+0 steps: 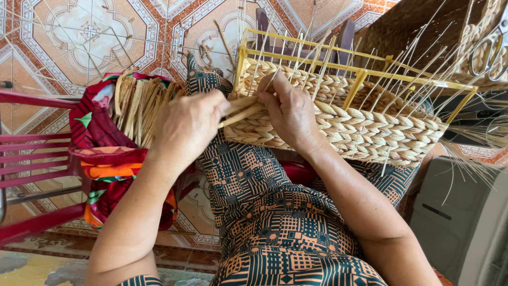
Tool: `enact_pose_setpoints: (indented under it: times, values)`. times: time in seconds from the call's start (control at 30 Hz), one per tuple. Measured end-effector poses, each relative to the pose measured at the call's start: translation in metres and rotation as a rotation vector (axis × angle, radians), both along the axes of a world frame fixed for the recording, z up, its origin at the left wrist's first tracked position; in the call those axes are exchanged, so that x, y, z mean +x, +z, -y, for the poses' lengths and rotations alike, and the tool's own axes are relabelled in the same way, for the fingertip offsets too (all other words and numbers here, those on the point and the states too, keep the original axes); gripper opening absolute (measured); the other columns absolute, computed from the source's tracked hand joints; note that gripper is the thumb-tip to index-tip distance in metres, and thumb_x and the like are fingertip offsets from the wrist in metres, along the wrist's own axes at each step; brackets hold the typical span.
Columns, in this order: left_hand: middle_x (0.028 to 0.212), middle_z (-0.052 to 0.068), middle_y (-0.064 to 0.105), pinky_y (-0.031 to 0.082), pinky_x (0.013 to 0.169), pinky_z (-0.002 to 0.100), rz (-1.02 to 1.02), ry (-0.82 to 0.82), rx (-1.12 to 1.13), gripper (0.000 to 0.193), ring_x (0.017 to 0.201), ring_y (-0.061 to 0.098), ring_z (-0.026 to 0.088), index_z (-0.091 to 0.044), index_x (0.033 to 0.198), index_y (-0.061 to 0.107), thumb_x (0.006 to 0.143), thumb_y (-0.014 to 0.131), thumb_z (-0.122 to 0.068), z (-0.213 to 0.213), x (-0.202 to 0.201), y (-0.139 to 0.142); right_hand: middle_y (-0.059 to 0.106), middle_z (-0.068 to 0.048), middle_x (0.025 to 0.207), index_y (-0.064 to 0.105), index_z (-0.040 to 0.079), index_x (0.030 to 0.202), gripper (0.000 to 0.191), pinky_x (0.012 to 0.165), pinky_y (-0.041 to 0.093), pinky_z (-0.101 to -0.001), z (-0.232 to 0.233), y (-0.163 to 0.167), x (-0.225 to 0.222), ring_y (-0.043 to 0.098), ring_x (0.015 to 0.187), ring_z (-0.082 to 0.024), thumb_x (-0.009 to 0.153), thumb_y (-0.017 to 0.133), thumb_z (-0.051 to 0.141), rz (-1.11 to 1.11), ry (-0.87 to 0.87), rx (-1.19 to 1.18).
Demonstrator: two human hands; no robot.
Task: The person weaves a basket by hand using dried palm leaves, interlacing them through a yellow wire frame held on their lap. They repeatedly pull strands through the frame and adjust the weave to build up the basket walls.
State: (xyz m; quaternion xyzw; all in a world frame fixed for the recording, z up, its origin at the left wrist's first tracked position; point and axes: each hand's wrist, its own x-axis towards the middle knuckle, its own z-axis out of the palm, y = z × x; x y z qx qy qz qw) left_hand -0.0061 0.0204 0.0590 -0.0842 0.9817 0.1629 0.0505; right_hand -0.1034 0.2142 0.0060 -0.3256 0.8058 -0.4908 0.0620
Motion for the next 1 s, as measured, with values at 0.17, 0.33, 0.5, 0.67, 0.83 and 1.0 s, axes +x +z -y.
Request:
enact_pose_setpoints:
  times: [0.17, 0.33, 0.5, 0.67, 0.83, 1.0]
  values:
    - [0.101, 0.011, 0.060, 0.057, 0.077, 0.044, -0.477, -0.269, -0.149, 0.045, 0.090, 0.062, 0.028, -0.001, 0.118, 0.067, 0.083, 0.079, -0.026, -0.013, -0.002, 0.000, 0.070, -0.008, 0.081, 0.060, 0.004, 0.103, 0.010, 0.061, 0.056, -0.0296, -0.002, 0.004, -0.009, 0.069, 0.068, -0.015, 0.100, 0.069, 0.003, 0.023, 0.017, 0.025]
    - [0.107, 0.009, 0.061, 0.057, 0.076, 0.031, -0.351, -0.372, -0.176, 0.027, 0.091, 0.060, 0.018, -0.001, 0.122, 0.070, 0.096, 0.072, -0.008, -0.017, -0.006, -0.011, 0.074, -0.005, 0.094, 0.064, 0.001, 0.107, 0.003, 0.054, 0.057, -0.0260, -0.008, 0.022, -0.010, 0.071, 0.069, -0.012, 0.105, 0.063, 0.003, -0.031, -0.046, -0.051]
    - [0.088, 0.002, 0.066, 0.050, 0.063, 0.029, -0.194, -0.316, -0.109, 0.006, 0.076, 0.058, 0.017, -0.011, 0.103, 0.075, 0.098, 0.073, -0.015, 0.009, -0.016, 0.025, 0.070, -0.014, 0.093, 0.067, -0.002, 0.107, 0.017, 0.061, 0.059, -0.0323, 0.004, 0.025, 0.005, 0.070, 0.072, -0.021, 0.093, 0.070, 0.007, -0.309, 0.104, -0.075]
    - [0.081, 0.002, 0.068, 0.052, 0.070, 0.036, -0.748, -0.218, -0.239, 0.023, 0.081, 0.060, 0.022, -0.012, 0.087, 0.073, 0.087, 0.081, -0.033, -0.004, -0.006, 0.056, 0.069, -0.014, 0.093, 0.062, 0.000, 0.106, 0.008, 0.071, 0.058, -0.0393, 0.012, 0.008, 0.002, 0.072, 0.083, -0.028, 0.099, 0.068, -0.001, -0.212, 0.036, -0.005]
    - [0.072, 0.005, 0.070, 0.054, 0.054, 0.030, -0.093, -0.067, 0.187, 0.015, 0.058, 0.065, 0.014, -0.007, 0.102, 0.073, 0.106, 0.064, -0.018, -0.015, -0.036, 0.007, 0.068, -0.015, 0.097, 0.053, 0.000, 0.113, 0.016, 0.074, 0.058, -0.0386, 0.006, -0.006, 0.001, 0.072, 0.087, -0.029, 0.101, 0.063, -0.004, -0.194, 0.038, -0.056]
    - [0.074, 0.005, 0.069, 0.055, 0.053, 0.027, -0.214, -0.120, 0.573, 0.015, 0.059, 0.066, 0.013, -0.005, 0.096, 0.072, 0.100, 0.065, -0.017, -0.001, -0.065, -0.042, 0.066, -0.006, 0.090, 0.050, 0.001, 0.114, 0.012, 0.059, 0.056, -0.0270, 0.002, -0.007, -0.004, 0.065, 0.068, -0.011, 0.104, 0.057, -0.002, 0.153, 0.055, -0.114]
